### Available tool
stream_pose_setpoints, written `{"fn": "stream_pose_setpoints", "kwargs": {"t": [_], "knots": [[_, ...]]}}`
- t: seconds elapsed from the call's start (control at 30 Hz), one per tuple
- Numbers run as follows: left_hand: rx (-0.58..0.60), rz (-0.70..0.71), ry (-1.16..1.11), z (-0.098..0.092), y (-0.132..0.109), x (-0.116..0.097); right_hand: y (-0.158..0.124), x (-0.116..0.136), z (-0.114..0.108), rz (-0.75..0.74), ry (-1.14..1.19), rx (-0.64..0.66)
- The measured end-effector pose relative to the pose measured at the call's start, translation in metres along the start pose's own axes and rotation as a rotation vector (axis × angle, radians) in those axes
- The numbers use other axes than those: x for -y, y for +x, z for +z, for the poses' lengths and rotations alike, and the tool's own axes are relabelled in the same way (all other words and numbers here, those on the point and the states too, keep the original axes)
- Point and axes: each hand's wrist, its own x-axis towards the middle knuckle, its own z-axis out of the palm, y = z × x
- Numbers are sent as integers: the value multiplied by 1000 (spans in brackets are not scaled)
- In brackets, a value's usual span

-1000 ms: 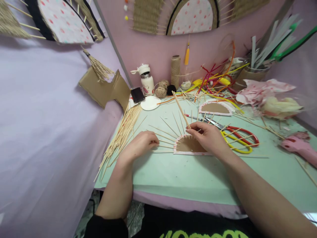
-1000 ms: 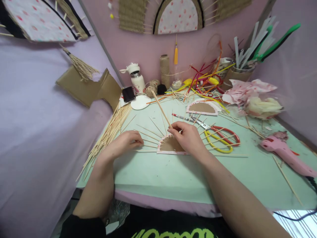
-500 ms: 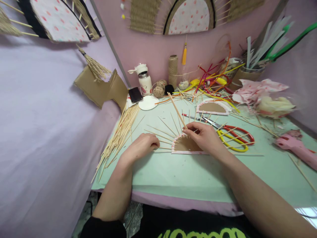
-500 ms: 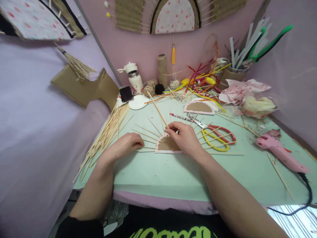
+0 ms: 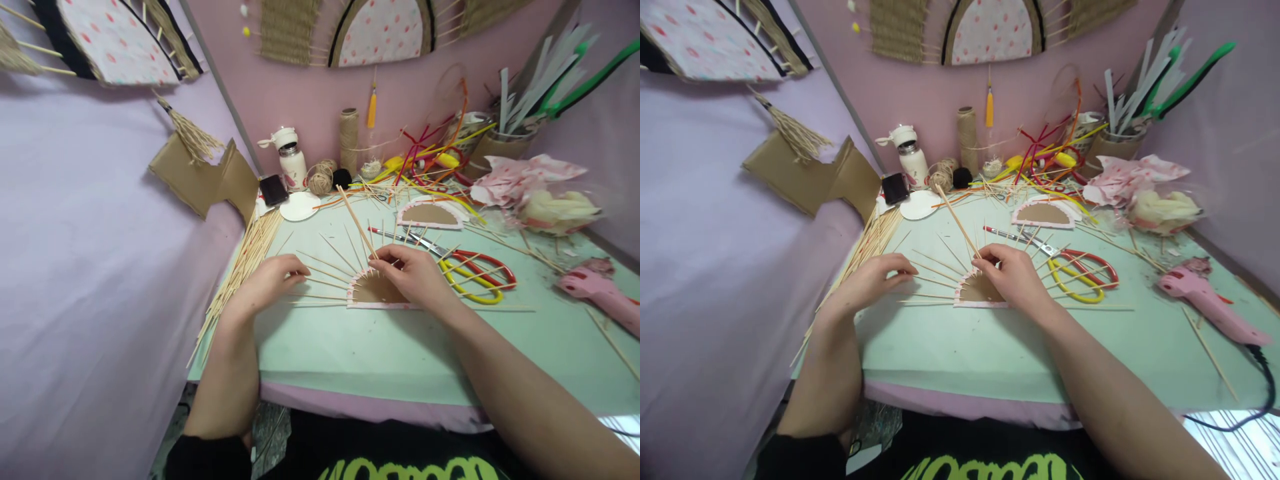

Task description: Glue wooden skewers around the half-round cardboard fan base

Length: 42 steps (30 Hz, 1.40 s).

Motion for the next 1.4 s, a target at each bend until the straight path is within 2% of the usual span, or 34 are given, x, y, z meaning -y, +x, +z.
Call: {"fn": "stream_pose_setpoints", "kwargs": {"t": [0.03, 0.1, 0.17, 0.27, 0.37, 0.77, 1.4], "knots": [[-50, -2, 7, -7, 1, 2, 0, 0, 0, -2, -2, -4], [-73, 9, 36, -16, 7, 5, -1, 1, -1, -8, -4, -11], [3, 13, 59, -18, 14, 6, -1, 2, -2, -13, -4, -18], [180, -27, 82, -9, 25, 5, -1, 2, -2, -8, -2, -13], [251, -76, 125, 3, 29, 5, 0, 2, -2, 0, -13, -7], [272, -5, 169, 20, 29, 17, -1, 1, -1, -8, -30, -1], [329, -79, 181, 13, 21, 6, -1, 1, 0, 5, -15, 19]]}}
